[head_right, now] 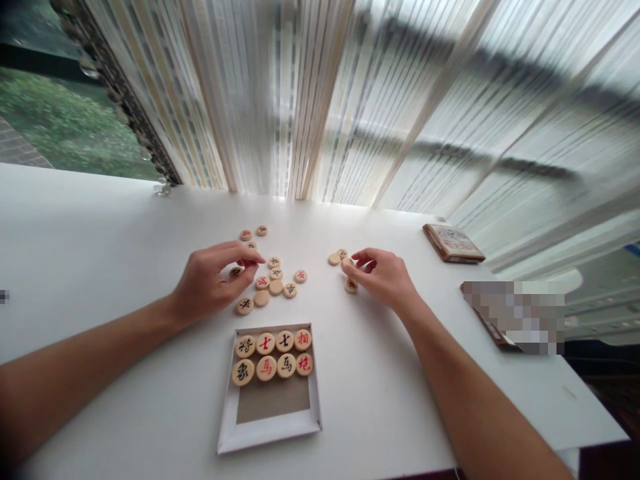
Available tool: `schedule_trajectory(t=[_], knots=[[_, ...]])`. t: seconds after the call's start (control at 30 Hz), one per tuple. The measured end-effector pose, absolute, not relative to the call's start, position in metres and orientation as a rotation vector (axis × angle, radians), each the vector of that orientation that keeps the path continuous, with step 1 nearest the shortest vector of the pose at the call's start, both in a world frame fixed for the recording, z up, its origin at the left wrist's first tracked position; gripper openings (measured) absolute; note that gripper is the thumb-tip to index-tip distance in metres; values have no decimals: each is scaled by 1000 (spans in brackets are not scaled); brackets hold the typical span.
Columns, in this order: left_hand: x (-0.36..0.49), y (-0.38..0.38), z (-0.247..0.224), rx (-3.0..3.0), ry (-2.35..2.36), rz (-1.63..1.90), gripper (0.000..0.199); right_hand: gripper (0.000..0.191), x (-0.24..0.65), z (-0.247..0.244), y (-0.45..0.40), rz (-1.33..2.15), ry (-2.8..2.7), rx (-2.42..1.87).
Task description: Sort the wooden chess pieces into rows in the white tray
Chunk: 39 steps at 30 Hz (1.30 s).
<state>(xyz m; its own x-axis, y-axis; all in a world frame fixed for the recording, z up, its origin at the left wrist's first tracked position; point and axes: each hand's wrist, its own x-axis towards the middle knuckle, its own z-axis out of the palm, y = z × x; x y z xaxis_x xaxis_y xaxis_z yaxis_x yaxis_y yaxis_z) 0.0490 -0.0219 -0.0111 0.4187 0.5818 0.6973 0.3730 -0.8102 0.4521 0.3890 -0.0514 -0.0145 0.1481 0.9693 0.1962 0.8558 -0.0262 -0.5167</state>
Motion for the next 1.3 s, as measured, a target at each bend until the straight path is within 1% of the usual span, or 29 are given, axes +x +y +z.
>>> schedule_trajectory(t=[0.2, 0.27, 0.57, 0.7, 0.83, 0.97, 1.13, 1.3], knots=[[49, -22, -10, 2460, 860, 1316, 17, 28, 369, -15, -52, 201, -1805, -1811], [49, -22, -10, 2469, 854, 1311, 17, 26, 367, -13, -55, 187, -1845, -1766], [48, -23, -10, 2491, 841, 1296, 18, 39, 376, -17, -52, 200, -1811, -1774], [48, -23, -11, 2492, 836, 1283, 18, 34, 376, -19, -51, 195, -1790, -1773], [47, -24, -12, 2502, 793, 1239, 11, 31, 369, -19, -51, 129, -1836, -1712], [46, -26, -10, 2554, 740, 1115, 8, 34, 359, -22, -44, 68, -1953, -1625], [46, -27, -9, 2508, 777, 1136, 10, 25, 354, -24, -41, 34, -2102, -1569], [44, -28, -9, 2493, 694, 1082, 9, 33, 354, -20, -47, 27, -2179, -1532]])
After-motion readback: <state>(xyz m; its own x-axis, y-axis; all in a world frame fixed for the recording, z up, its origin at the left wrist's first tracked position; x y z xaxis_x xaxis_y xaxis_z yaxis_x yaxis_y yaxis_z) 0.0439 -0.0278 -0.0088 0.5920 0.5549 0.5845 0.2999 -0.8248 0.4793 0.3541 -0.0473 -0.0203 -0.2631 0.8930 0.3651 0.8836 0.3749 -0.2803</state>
